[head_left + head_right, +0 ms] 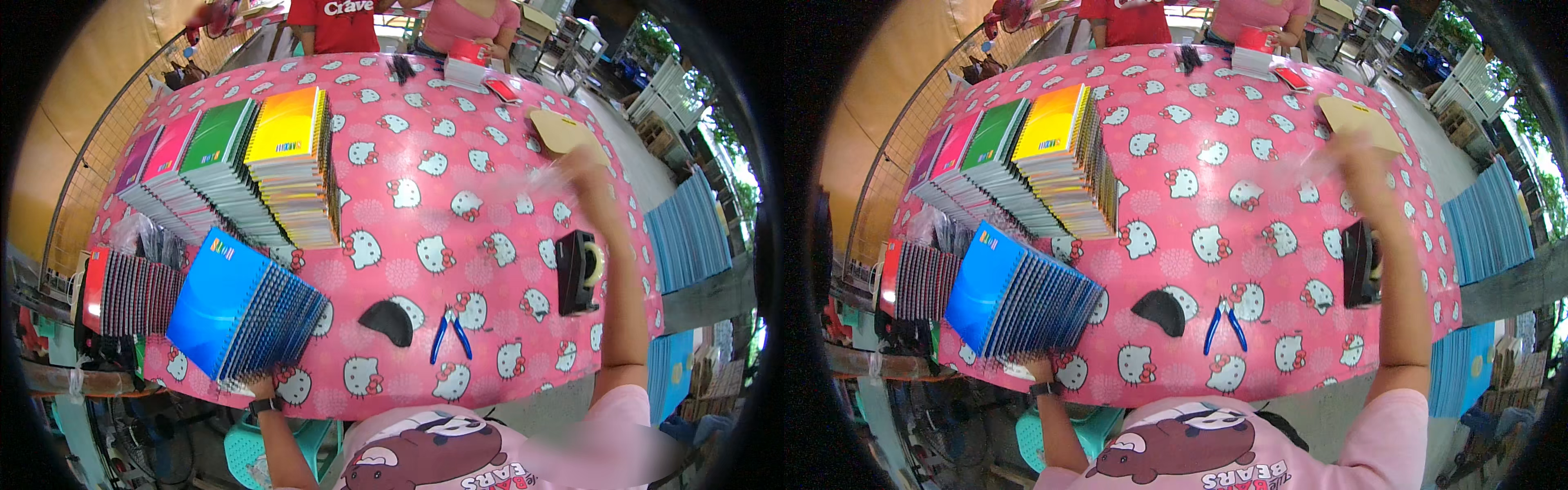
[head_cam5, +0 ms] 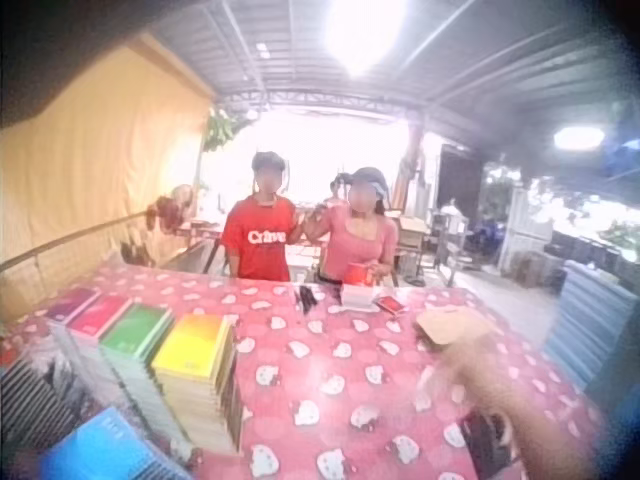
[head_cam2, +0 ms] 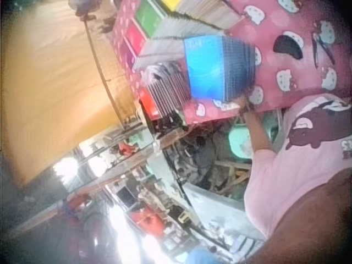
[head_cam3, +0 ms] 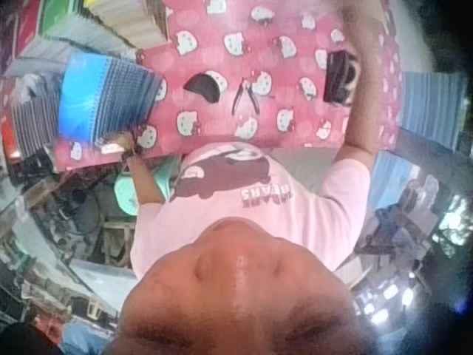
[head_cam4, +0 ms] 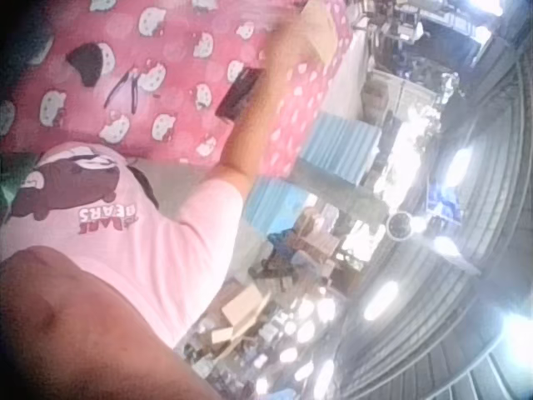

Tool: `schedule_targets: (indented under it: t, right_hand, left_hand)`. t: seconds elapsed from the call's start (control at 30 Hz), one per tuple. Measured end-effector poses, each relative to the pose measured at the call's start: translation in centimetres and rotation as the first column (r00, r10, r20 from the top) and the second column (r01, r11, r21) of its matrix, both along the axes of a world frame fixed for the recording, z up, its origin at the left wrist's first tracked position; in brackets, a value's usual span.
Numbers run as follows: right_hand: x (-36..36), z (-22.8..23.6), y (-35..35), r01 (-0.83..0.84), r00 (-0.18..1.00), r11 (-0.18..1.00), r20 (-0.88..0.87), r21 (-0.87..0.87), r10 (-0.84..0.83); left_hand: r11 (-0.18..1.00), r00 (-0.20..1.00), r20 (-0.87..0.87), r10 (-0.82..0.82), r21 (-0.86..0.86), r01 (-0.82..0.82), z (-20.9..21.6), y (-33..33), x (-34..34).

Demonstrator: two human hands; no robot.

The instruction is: The person uses a blue utility knife to trim the edges of stacked spiral-bound notebooks. They repeatedly cut along the side of the stacks, then reposition the stacks and continue trimming. The person also handles a roll of clear tape and a cardboard box on the table.

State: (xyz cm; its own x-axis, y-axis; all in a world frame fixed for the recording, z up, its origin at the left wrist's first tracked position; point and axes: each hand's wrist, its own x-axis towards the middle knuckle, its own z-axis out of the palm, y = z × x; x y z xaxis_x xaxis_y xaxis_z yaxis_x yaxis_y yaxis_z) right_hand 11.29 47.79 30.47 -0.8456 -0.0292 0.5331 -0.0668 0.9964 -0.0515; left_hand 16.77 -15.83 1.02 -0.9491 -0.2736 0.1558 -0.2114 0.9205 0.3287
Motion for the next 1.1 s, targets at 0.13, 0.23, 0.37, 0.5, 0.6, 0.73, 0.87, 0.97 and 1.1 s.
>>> schedule_targets:
  t: [0.13,0.23,0.37,0.5,0.6,0.73,0.87,0.97,1.1]
  right_hand:
    - [13.2,13.0,2.4,0.372,0.634,0.909,-0.767,0.189,-0.099]
    - [17.1,10.5,-4.9,0.309,0.303,0.948,-0.936,-0.082,-0.18]
    - [16.9,-4.1,-7.8,-0.26,0.647,0.958,0.758,0.117,0.083]
    - [20.1,-1.2,-8.7,-0.171,0.403,0.879,0.783,-0.444,0.474]
    - [21.3,3.3,-6.5,-0.131,0.875,0.761,0.288,-0.635,0.39]
    - [28.4,2.8,-0.3,0.034,0.918,0.629,-0.225,-0.777,-0.328]
    - [38.2,5.0,7.0,-0.143,0.685,0.432,-0.404,-0.891,-0.606]
    - [44.3,6.1,9.4,0.132,0.494,0.646,-0.515,-0.752,-0.7]
    - [44.6,7.1,5.8,0.797,0.335,0.579,-0.672,-0.171,-0.66]
  left_hand:
    - [1.0,1.0,-0.004,-0.012,-0.003,0.012,-0.1,0.1,-0.9]
    - [0.998,0.999,0.032,-0.034,-0.043,0.036,0.7,0.3,-1.4]
    - [0.987,0.984,-0.179,-0.022,0.153,0.05,0.2,0.0,-2.2]
    - [0.94,0.99,-0.109,0.087,0.338,-0.046,1.4,1.2,-2.5]
    - [0.954,0.983,-0.177,0.056,0.301,0.0,-2.2,-2.5,-2.7]
    - [0.902,0.963,-0.258,0.077,0.429,0.043,-0.1,-0.3,-2.9]
    - [0.907,0.956,-0.285,0.074,0.418,0.055,0.1,0.1,-3.0]
    - [0.947,0.957,-0.291,0.015,0.31,0.08,-0.1,-0.3,-2.7]
    - [0.988,0.924,-0.381,-0.011,0.137,0.068,-1.6,-1.9,-3.2]
